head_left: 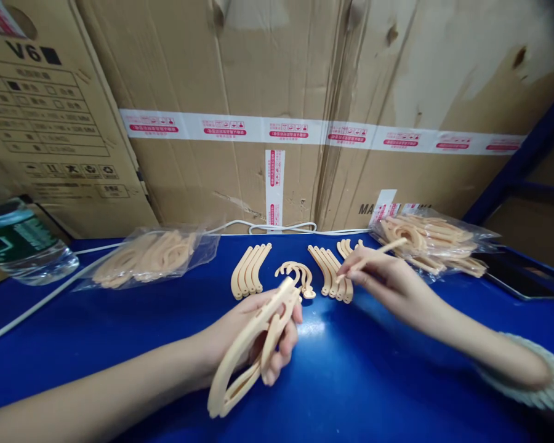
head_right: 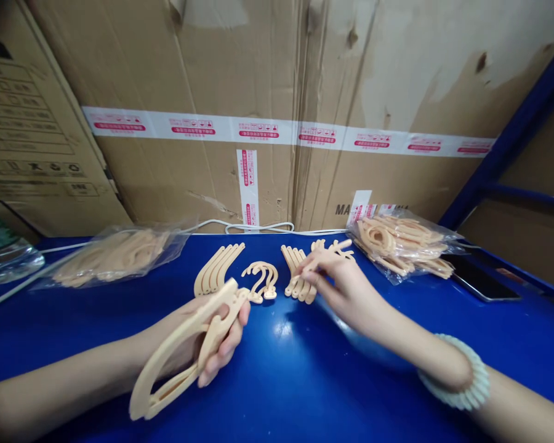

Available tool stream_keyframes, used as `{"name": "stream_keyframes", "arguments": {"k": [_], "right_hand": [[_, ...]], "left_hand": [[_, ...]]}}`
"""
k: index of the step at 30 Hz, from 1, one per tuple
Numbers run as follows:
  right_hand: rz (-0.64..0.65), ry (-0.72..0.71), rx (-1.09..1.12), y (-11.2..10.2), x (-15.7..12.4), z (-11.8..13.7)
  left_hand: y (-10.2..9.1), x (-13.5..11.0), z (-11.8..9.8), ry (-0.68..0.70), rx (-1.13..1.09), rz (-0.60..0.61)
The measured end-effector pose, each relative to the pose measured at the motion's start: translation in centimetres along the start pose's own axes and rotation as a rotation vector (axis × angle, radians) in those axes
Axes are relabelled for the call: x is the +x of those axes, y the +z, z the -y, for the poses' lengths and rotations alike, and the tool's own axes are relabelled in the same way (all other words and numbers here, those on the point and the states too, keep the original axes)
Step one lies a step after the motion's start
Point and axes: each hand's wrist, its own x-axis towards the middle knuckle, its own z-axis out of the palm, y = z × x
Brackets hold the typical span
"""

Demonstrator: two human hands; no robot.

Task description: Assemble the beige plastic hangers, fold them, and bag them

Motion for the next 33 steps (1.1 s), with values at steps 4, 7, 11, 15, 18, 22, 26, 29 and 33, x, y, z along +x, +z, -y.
{"name": "stream_keyframes", "arguments": {"k": [4,7,11,15,18,22,26,29,33], "right_hand": [[0.097,0.228,-0.051,-2.2,0.7,-4.1],[0.019,0.266,-0.256,-3.2,0.8,-6.3],[-0.032,0.295,-0.414,-3.2,0.7,-7.5],[0.005,0.411,-0.508,-2.9,0.5,-8.3],[0.028,0.402,-0.675,-3.0,0.4,-8.3],[-0.091,0.078,-0.838,-2.2,0.2,-4.5],[0.07,-0.496,-0.451,0.8,-1.3,2.6],[0.176,-0.733,-0.355,3.1,-2.9,6.2],[0.252,-0.729,-0.306,4.3,-3.8,6.9]], "left_hand": [[-0.5,0.5,0.2,0.126,-0.208,0.009],[-0.5,0.5,0.3,0.141,-0.263,-0.024],[-0.5,0.3,0.3,0.155,-0.256,-0.038],[-0.5,0.0,0.2,0.177,-0.191,-0.038],[-0.4,-0.2,0.0,0.184,-0.162,-0.05],[-0.2,-0.2,-0.1,0.181,-0.152,-0.073],[0.4,-0.2,-0.3,0.148,-0.156,-0.147],[1.1,-0.2,-0.4,0.119,-0.177,-0.261],[1.8,-0.2,-0.6,0.087,-0.276,-0.44]]}}
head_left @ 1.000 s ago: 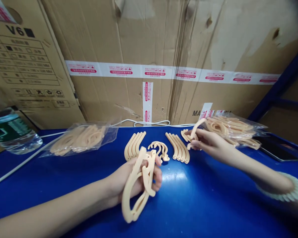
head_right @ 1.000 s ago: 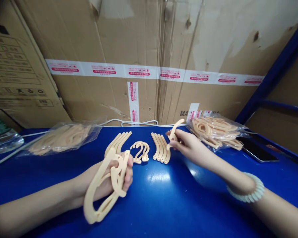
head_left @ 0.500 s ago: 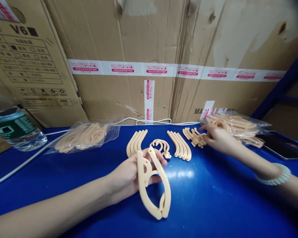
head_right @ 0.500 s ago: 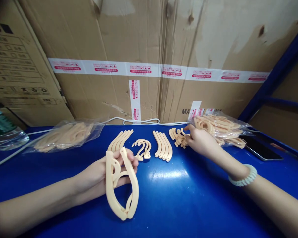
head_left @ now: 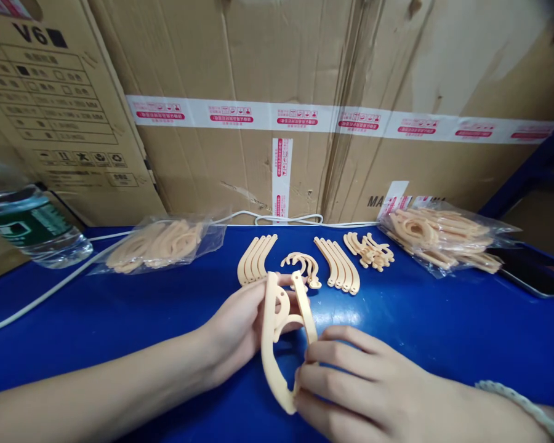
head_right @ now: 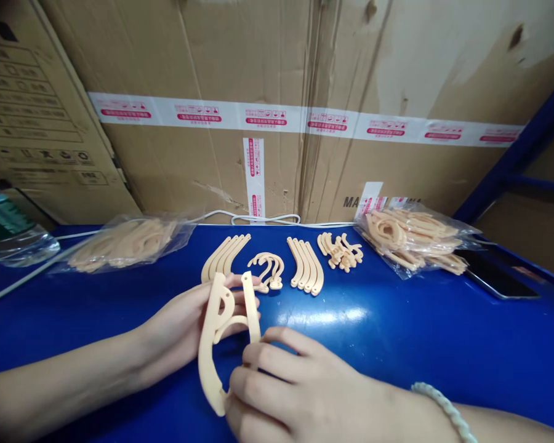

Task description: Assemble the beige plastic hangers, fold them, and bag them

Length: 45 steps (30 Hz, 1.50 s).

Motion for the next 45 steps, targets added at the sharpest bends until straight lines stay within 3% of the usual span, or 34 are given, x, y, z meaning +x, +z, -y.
{"name": "stream_keyframes", "arguments": {"k": [5,8,13,19,24,32,38,42,45], "right_hand": [[-0.002,0.119,0.05,0.5,-0.5,-0.8],[0.002,0.161,0.066,0.8,-0.8,-1.1],[-0.032,0.172,-0.049,0.9,-1.2,-1.5],[-0.069,0.272,-0.34,1.1,-1.4,-2.1],[0.033,0.389,-0.321,0.8,-1.1,-2.4],[-0.003,0.305,-0.255,0.1,-1.3,-2.3],[-0.061,0.11,-0.435,-1.2,-1.7,-3.4],[-0.122,0.302,-0.342,-3.0,-2.6,-5.9],[-0.063,0.385,-0.369,-3.9,-3.6,-8.1]], "left_hand": [[0.4,-0.3,0.0,0.005,-0.023,-0.004],[0.2,-0.6,0.7,0.048,0.166,0.075],[-0.7,-0.9,2.0,0.241,0.452,0.167],[-1.0,-0.9,2.7,0.323,0.293,0.141],[-0.9,-0.9,2.7,0.305,0.207,0.097],[-0.6,-1.0,2.3,0.282,0.2,0.125],[-0.7,-0.6,1.8,0.214,0.11,0.02],[-1.0,-0.4,1.4,0.247,0.104,-0.016],[-1.1,-0.3,1.2,0.238,0.129,0.021]]}}
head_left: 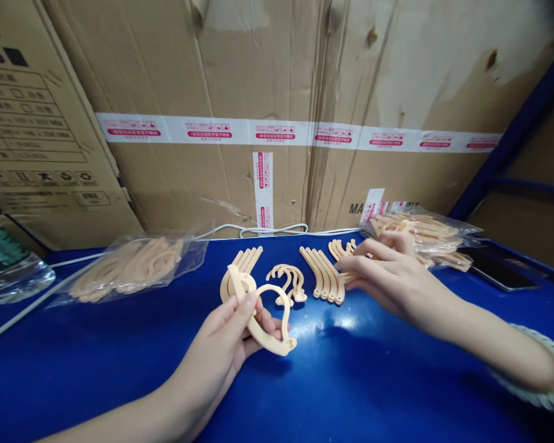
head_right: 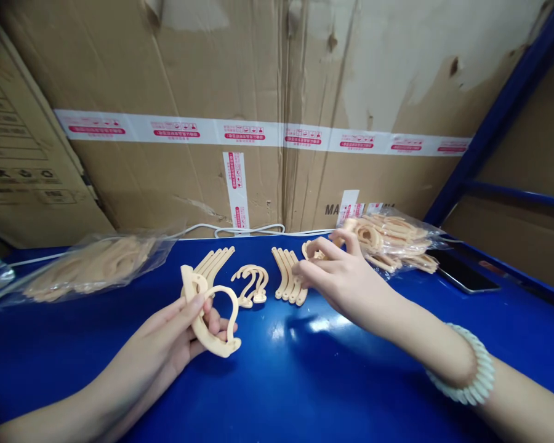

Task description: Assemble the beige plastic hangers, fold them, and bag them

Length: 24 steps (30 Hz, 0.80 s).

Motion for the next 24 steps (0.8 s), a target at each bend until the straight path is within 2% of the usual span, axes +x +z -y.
{"name": "stream_keyframes", "arguments": {"k": [4,10,14,18,24], "right_hand": [[0.135,-0.024,0.052,0.6,-0.2,-1.8],[0.341,-0.008,0.259,0.8,-0.1,-1.6],[0.402,0.048,0.334,1.3,-0.5,-1.6],[0.398,0.071,0.341,1.8,-0.9,-2.0],[0.456,0.149,0.303,1.1,-0.8,-1.8]], "left_hand": [[-0.1,0.1,0.1,0.002,0.007,0.016],[0.0,0.2,0.1,0.003,0.024,0.047],[0.2,0.2,0.0,-0.001,0.027,0.042],[0.2,0.2,-0.1,-0.014,0.036,0.048],[0.4,0.0,-0.5,-0.048,0.041,-0.009]]}}
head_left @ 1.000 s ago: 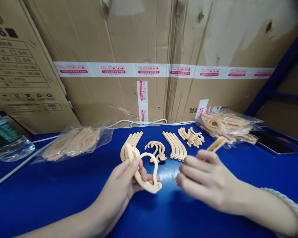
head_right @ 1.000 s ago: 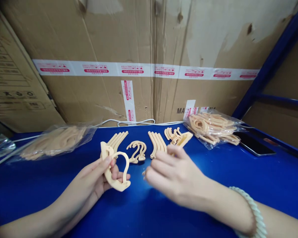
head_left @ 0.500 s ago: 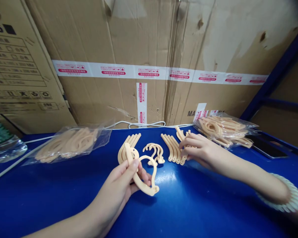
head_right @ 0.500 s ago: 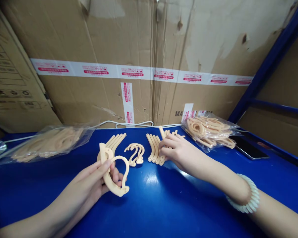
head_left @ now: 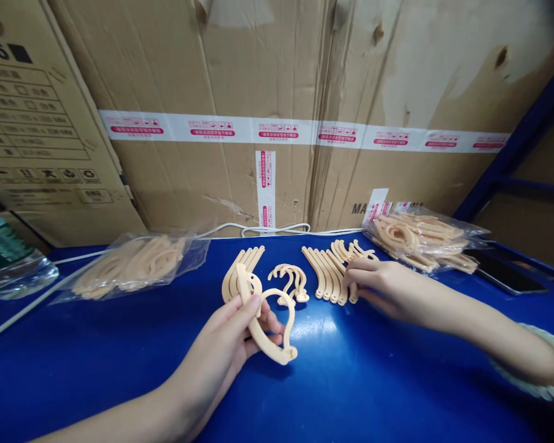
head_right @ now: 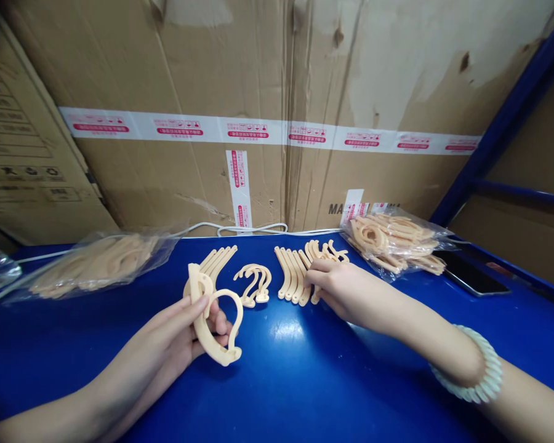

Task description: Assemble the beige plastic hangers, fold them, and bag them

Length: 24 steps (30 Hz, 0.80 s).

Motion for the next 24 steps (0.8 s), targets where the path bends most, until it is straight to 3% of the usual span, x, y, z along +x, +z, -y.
{"name": "stream_keyframes", "arguments": {"k": [7,13,18,24], "right_hand": [[0.02,0.007,0.042,0.2,-0.1,0.2],[-0.044,-0.02,-0.044,0.6,0.1,0.3],[-0.292,-0.106,-0.235,0.9,0.1,3.9],[-0.262,-0.32,-0.22,1.9,-0.1,7.5]], "left_hand": [[0.3,-0.2,-0.3,-0.004,0.028,0.016],[-0.3,0.1,0.3,0.004,0.105,0.071],[-0.6,0.3,0.7,0.038,0.147,0.111],[0.0,-0.2,0.2,0.08,0.256,0.175]]}}
